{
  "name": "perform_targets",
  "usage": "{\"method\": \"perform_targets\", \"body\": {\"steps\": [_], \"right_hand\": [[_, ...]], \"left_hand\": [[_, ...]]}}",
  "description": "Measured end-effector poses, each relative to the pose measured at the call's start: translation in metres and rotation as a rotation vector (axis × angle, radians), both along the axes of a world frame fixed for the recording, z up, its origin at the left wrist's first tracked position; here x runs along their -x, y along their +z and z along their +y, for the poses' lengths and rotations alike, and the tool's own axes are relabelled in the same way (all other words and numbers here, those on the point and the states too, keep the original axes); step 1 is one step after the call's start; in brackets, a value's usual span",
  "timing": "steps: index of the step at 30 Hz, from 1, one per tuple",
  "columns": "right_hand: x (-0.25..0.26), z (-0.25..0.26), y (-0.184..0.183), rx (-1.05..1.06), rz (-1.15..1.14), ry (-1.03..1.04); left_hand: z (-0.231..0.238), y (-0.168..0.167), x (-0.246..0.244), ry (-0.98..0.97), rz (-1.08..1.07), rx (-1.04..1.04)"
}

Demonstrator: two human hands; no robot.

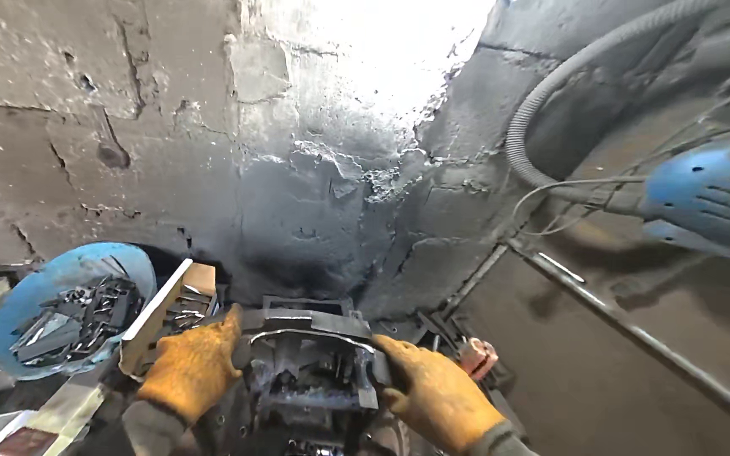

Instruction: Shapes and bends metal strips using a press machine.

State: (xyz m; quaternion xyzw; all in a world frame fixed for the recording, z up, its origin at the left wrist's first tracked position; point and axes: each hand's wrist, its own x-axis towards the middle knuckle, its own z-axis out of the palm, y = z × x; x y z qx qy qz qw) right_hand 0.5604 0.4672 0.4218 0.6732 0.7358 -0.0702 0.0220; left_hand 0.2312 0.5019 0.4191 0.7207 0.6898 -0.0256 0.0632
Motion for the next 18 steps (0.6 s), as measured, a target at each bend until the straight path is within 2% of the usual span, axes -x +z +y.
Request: {"method": "perform_targets", "body": {"steps": [5,10,12,16,18], "right_hand": [[0.000,0.037,-0.003,-0.028,-0.136,-0.002],[-0.021,0.049,-0.024,-0.447,-0.126,0.205],[-0.028,0.058,-0.027,-0.531,-0.114,0.264],[-0.019,0.045,-0.019,-0.330,-0.092,0.150],[-0.017,0.041,-0.013,-0.316,-0.053,0.092]], "left_hand": [[0.041,-0.008,0.001,-0.064,-0.005,0.116],[0.049,-0.010,0.008,-0.166,0.019,0.095],[0.055,-0.014,0.011,-0.201,0.030,0.058],[0.045,-0.013,0.012,-0.186,-0.007,0.062],[0.036,-0.014,0.014,-0.193,-0.053,-0.155]]}}
